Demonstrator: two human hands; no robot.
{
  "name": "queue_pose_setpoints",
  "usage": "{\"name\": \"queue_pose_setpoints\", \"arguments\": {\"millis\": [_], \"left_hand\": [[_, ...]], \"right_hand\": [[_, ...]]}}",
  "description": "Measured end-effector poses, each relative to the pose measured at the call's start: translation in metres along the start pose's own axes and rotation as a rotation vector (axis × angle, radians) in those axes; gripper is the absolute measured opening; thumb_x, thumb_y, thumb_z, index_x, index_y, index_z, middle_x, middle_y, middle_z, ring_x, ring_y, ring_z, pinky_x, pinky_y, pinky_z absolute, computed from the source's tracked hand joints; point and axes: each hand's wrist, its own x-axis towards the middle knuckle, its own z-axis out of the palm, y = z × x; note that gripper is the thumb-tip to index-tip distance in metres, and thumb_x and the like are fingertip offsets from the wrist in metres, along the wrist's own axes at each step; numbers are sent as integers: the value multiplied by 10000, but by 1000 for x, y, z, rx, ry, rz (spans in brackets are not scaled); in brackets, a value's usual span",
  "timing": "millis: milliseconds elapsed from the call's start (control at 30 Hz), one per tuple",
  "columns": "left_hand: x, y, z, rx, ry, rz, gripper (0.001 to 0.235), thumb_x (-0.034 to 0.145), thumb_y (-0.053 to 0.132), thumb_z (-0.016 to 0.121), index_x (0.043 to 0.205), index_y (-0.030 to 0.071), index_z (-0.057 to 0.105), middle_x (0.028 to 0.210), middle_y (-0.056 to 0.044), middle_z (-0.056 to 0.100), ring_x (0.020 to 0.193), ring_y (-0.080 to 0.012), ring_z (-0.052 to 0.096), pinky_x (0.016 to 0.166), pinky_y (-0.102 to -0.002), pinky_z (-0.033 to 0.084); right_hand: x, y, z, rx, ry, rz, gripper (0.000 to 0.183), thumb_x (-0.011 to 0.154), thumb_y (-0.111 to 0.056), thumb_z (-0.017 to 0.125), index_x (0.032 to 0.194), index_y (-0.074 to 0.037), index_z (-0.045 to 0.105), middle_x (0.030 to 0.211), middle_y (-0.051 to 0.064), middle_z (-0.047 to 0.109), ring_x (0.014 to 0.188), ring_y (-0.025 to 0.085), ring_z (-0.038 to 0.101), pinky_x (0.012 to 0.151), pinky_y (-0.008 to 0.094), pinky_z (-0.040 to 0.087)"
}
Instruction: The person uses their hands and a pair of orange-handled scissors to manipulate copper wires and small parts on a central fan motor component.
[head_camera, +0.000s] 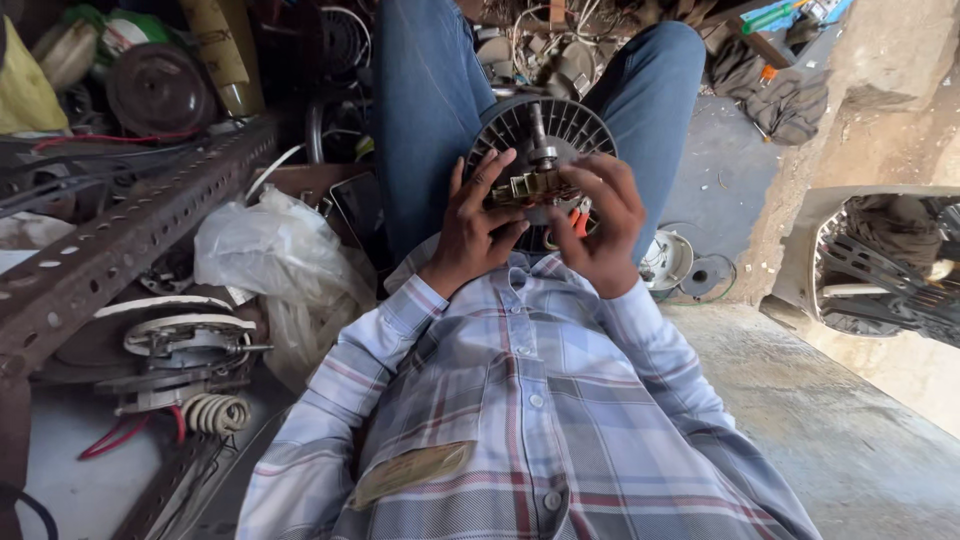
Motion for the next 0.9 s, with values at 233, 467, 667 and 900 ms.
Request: {"name": "queue_pose_setpoints", "arguments": {"millis": [233,467,667,900], "left_hand": [[-2,9,-7,27,192,28,239,923,389,741,925,154,786,1570,-183,416,1500,-409,346,1240,-656,96],[19,23,-6,-17,415,37,277,1035,285,667,1206,69,692,1408,-99,620,1432,-321,522,1286,-544,206],[39,28,14,-164,387,-8,133,997,110,679,1129,106,698,1053,-54,731,1072,-254,699,1133,-442,420],[37,9,30,-262,474,52,213,973,122,677,1161,23,692,1006,-65,733,967,-253,705,1108,-483,496]], "right_hand": [[5,0,7,18,-22,64,248,887,4,739,1131,17,697,1220,178,641,1149,311,680,984,393,575],[10,1,9,93,-78,117,250,899,-19,769,1139,19,706,1198,173,655,1088,258,698,912,340,578],[12,11,17,320,-62,230,222,917,71,708,1132,32,670,1218,127,632,1086,176,677,918,293,562],[0,34,19,127,-37,76,244,789,43,742,1013,-52,719,1158,120,691,1118,275,680,978,360,544]]}}
